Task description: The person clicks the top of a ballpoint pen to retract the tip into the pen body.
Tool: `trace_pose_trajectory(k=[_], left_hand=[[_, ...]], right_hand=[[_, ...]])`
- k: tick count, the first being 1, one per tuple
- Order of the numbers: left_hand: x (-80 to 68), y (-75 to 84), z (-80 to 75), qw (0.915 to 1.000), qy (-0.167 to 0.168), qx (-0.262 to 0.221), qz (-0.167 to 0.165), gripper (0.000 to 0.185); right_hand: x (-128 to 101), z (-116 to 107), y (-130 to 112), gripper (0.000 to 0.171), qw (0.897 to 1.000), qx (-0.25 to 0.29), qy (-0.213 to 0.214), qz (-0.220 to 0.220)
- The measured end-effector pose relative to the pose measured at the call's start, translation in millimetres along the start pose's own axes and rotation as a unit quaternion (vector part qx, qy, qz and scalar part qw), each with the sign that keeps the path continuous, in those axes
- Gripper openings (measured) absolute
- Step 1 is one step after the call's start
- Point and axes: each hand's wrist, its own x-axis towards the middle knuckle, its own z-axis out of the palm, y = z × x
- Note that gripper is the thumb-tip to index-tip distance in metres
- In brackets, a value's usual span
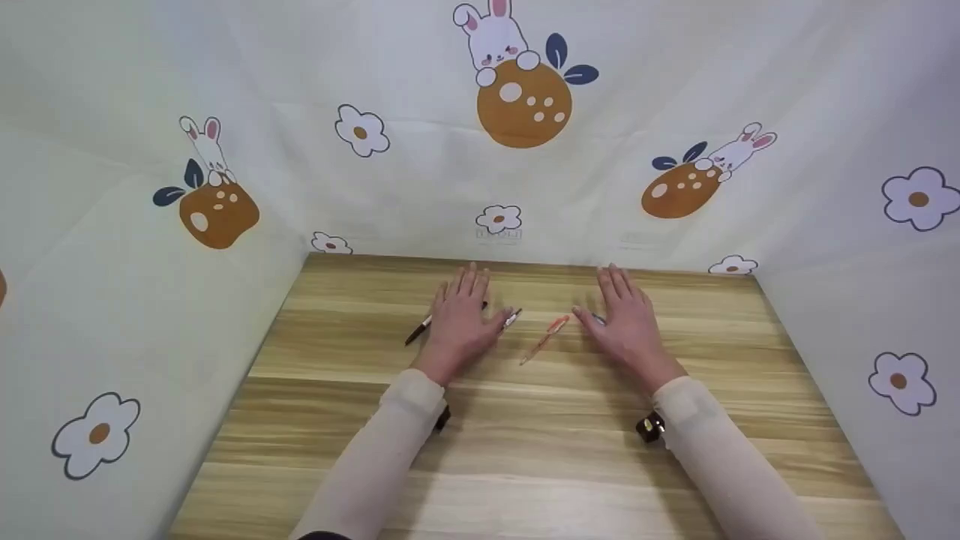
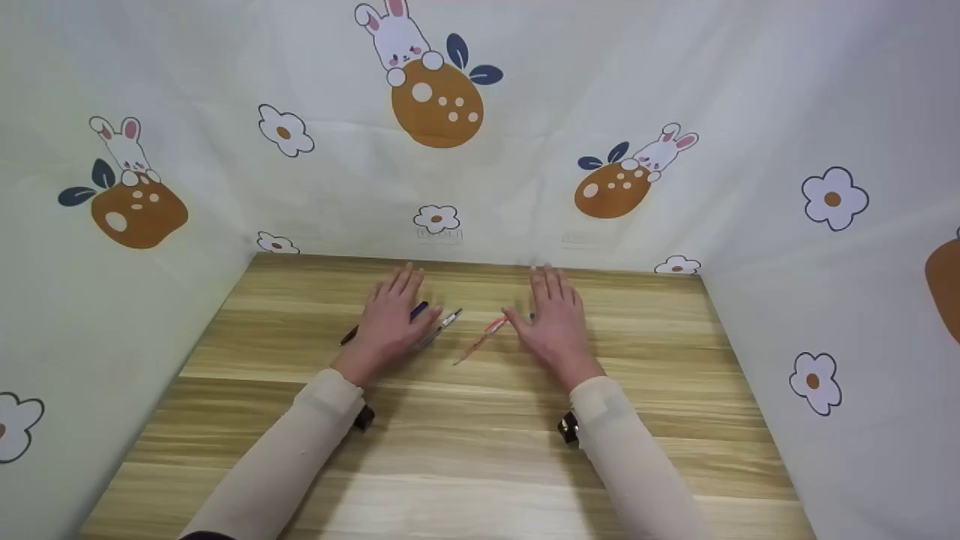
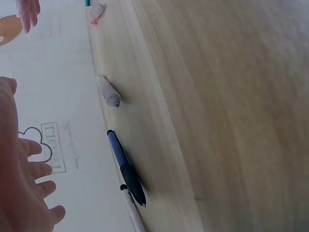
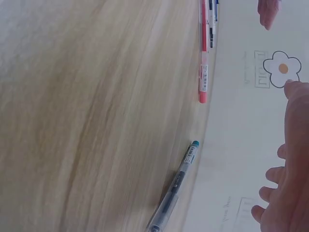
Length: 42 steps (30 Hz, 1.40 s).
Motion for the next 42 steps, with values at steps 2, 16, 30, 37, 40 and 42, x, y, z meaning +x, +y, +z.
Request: trace_pose_trajectory(k=[2, 16, 30, 37, 40, 42], left_hand=[[0.8, -1.0, -0.9, 0.9998, 0.008, -0.014, 0.009, 0.092], [1.2, -4.9, -4.0, 0.9846, -0.012, -0.171, 0.034, 0.083], [3.0, -14.3, -3.3, 0.9643, -0.029, -0.262, 0.025, 0.074], [4.2, -20.9, -4.4, 0.9637, -0.026, -0.262, 0.041, 0.075], [2.2, -22.4, -7.0, 0.9647, -0.033, -0.259, 0.032, 0.075], [1.0, -23.2, -9.3, 0.9657, -0.037, -0.256, 0.028, 0.076]], right_hand=[[0.7, 0.1, -1.2, 0.092, 1.000, 0.018, 0.011, -0.001], [-1.0, 0.8, -8.3, 0.089, 0.977, 0.208, -0.015, 0.051], [-1.3, 6.8, -11.0, 0.077, 0.939, 0.334, -0.019, 0.074], [-1.6, 6.3, -11.4, 0.078, 0.936, 0.344, -0.021, 0.075], [-0.9, 6.8, -10.6, 0.078, 0.935, 0.346, -0.020, 0.075], [-0.4, 7.3, -10.7, 0.077, 0.935, 0.346, -0.021, 0.074]])
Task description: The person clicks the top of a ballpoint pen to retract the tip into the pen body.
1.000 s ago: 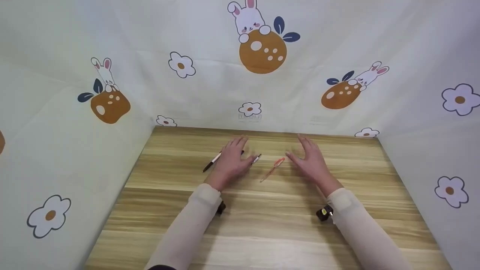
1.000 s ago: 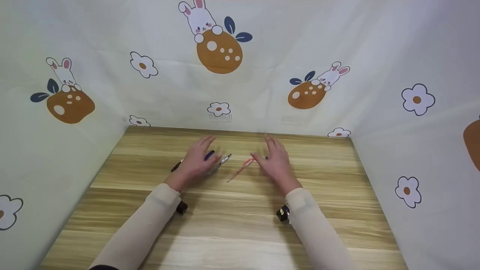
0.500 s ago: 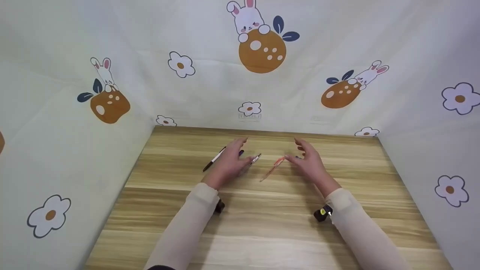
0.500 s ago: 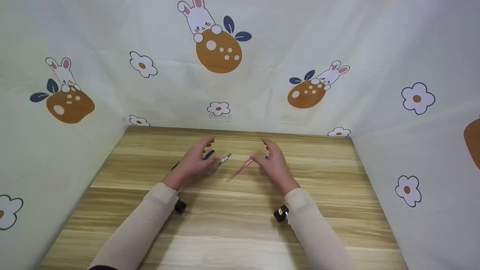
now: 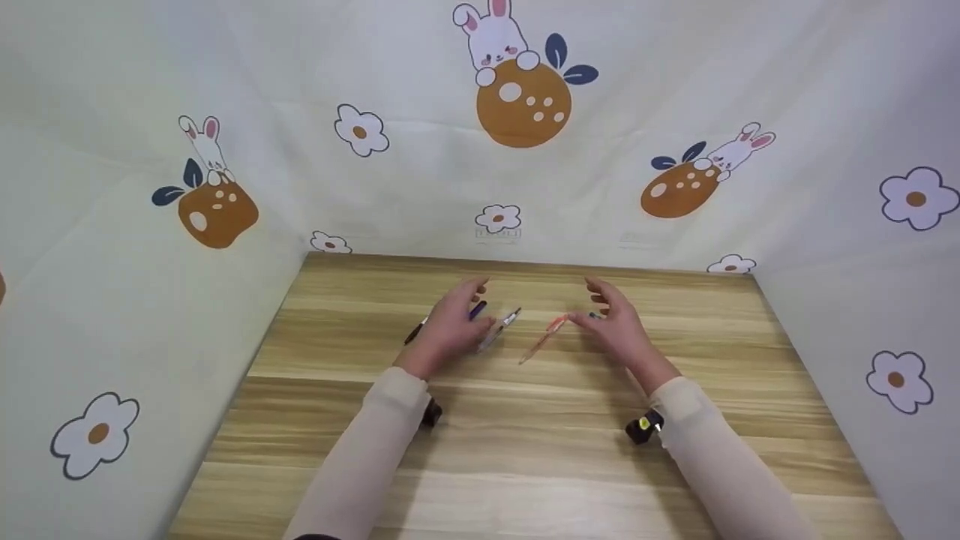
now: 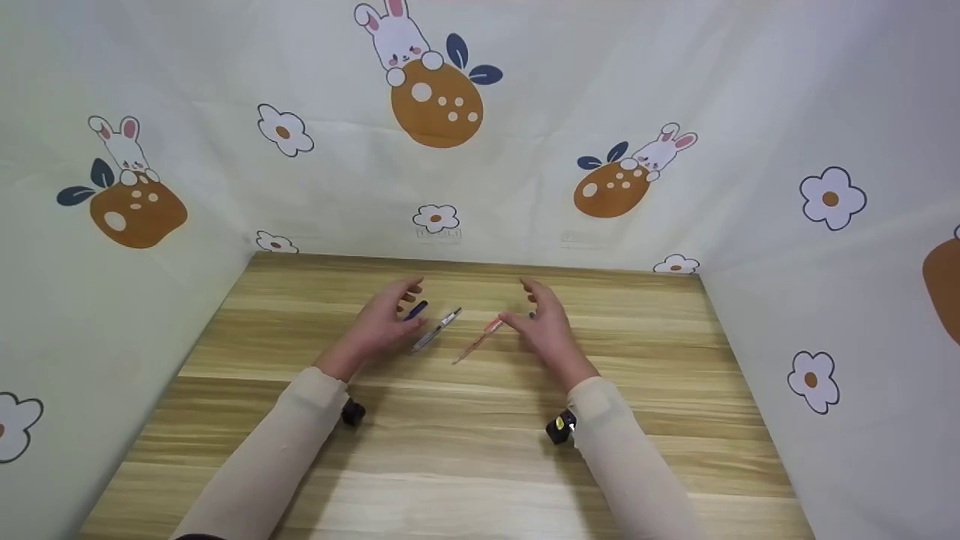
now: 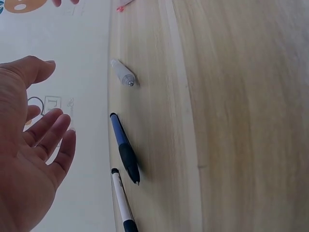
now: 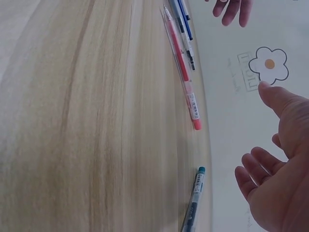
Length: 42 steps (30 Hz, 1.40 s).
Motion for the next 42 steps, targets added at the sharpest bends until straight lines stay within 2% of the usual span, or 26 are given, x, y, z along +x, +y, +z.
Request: trace_pose_trajectory(k=[9, 17, 23, 30, 42], left_hand=[[-4.7, -4.1, -7.2, 0.9999, -0.015, 0.006, -0.007, 0.070], [-5.0, -13.9, -13.7, 0.9997, -0.017, 0.006, -0.014, 0.066], [-6.6, -21.0, -19.0, 0.9997, -0.014, 0.004, -0.019, 0.065], [-9.9, -26.4, -26.3, 0.9993, -0.013, 0.016, -0.032, 0.064], [-10.7, -36.7, -35.3, 0.9987, -0.008, 0.039, -0.032, 0.060]], right_hand=[[-0.8, 6.5, 2.9, 0.077, 0.999, 0.028, -0.008, 0.018], [3.8, 13.8, 3.7, 0.076, 1.000, 0.026, -0.013, 0.005], [7.6, 19.1, 3.3, 0.075, 0.999, 0.031, -0.018, 0.012], [14.3, 28.2, -0.2, 0.075, 0.999, 0.039, -0.021, 0.000], [21.6, 42.5, -7.0, 0.074, 0.998, 0.056, -0.025, 0.001]])
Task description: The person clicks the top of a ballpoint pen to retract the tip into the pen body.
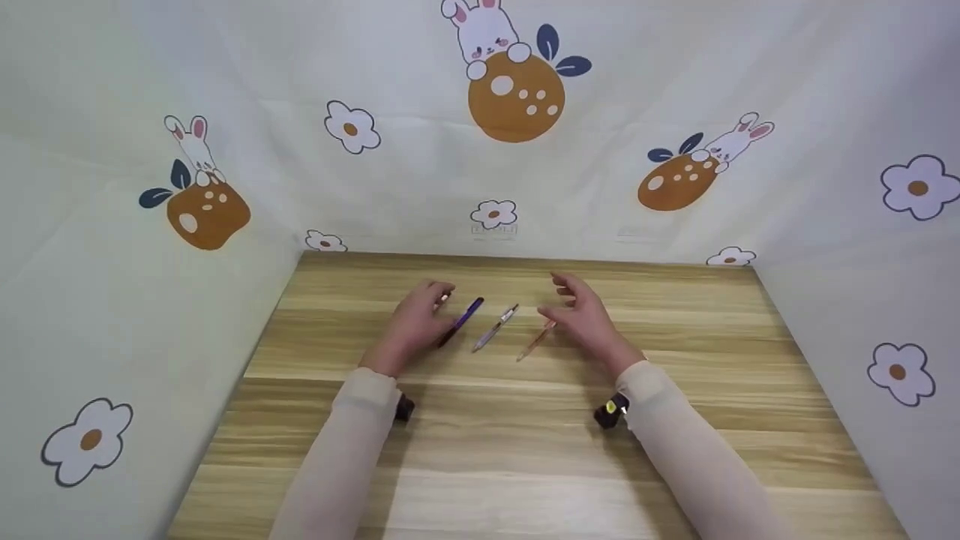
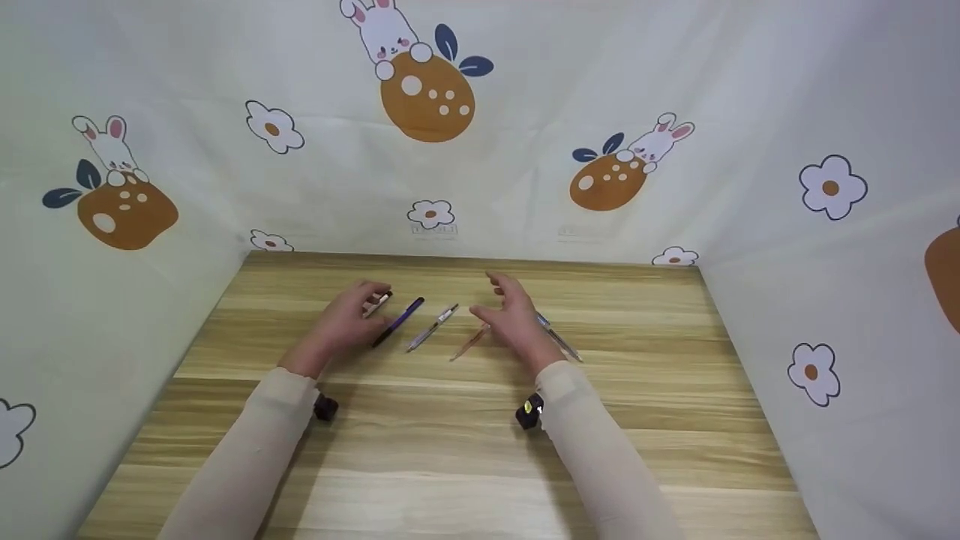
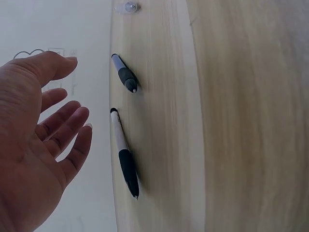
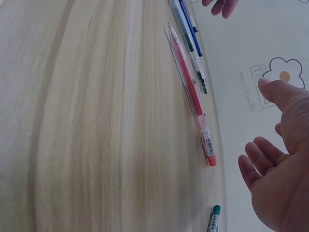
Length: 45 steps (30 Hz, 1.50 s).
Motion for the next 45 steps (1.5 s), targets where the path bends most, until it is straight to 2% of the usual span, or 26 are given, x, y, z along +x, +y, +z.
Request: trace_pose_trajectory(k=[8, 18, 30, 37, 45], left_hand=[[-5.0, -9.1, -7.1, 0.9999, 0.012, -0.001, 0.003, 0.056], [-11.3, -18.1, -8.7, 0.9996, -0.008, 0.010, -0.025, 0.055], [-17.1, -32.6, -12.3, 0.9994, -0.007, 0.019, -0.027, 0.057], [-20.9, -35.5, -15.8, 0.9993, -0.012, 0.005, -0.036, 0.053], [-22.5, -38.9, -17.3, 0.9986, -0.022, 0.014, -0.047, 0.048]], right_hand=[[8.1, 8.6, -4.2, 0.073, 1.000, -0.003, -0.019, 0.001], [16.5, 17.1, -9.1, 0.075, 0.999, 0.004, -0.028, 0.020], [20.6, 28.9, -10.7, 0.074, 1.000, 0.004, -0.029, -0.002], [20.3, 35.6, -12.3, 0.075, 0.999, 0.003, -0.034, 0.001], [23.0, 44.0, -14.3, 0.075, 0.999, 0.013, -0.048, -0.009]])
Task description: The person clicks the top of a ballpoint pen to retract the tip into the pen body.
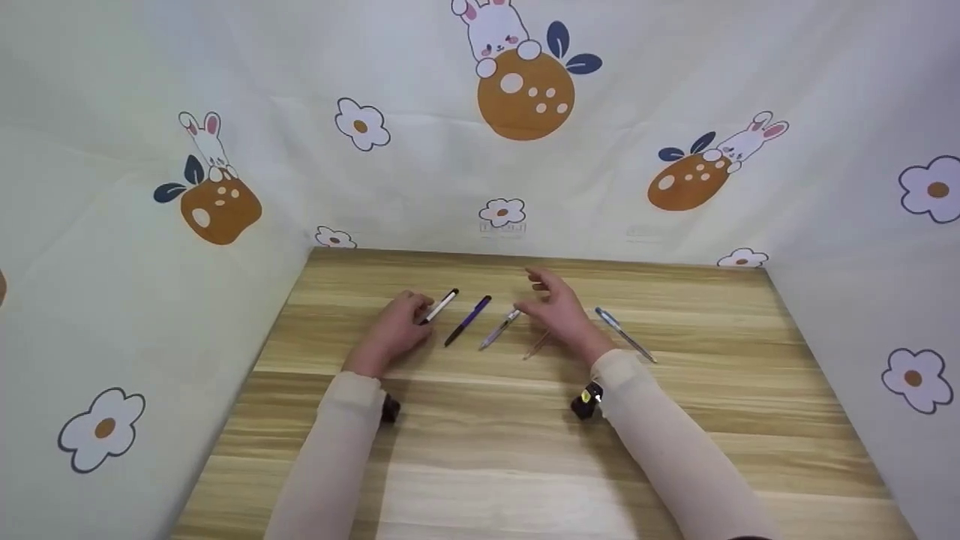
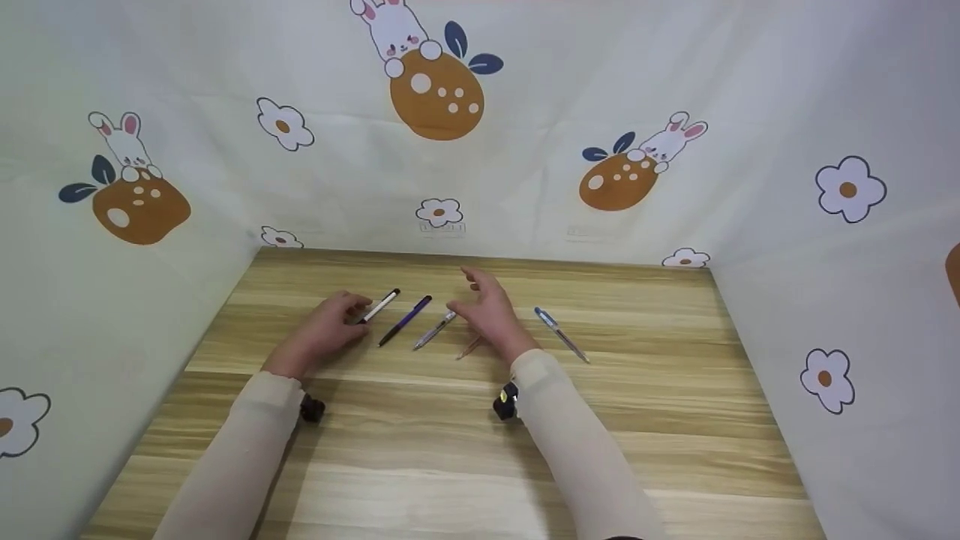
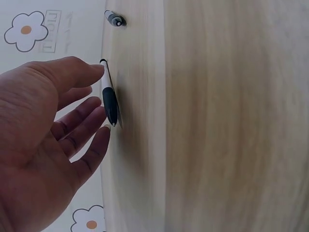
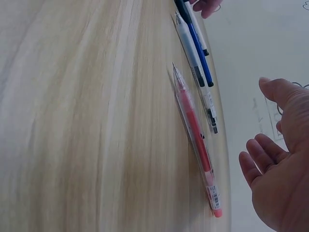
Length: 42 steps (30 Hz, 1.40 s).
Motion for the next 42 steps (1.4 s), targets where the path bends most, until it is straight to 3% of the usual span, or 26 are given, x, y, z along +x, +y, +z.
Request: trace_pose_trajectory(k=[17, 31, 42], left_hand=[[2.8, -1.1, 0.8, 0.9996, -0.016, 0.022, 0.009, 0.039], [7.9, 1.1, 3.3, 0.9988, -0.019, 0.043, -0.016, 0.037], [7.8, 0.5, 2.6, 0.9976, -0.004, 0.069, 0.005, 0.032]], right_hand=[[9.1, 18.5, 0.5, 0.076, 0.999, -0.007, -0.021, 0.041], [12.5, 27.3, -4.0, 0.077, 0.999, 0.007, -0.022, 0.025], [14.0, 29.4, -5.6, 0.076, 0.999, -0.009, -0.022, 0.024]])
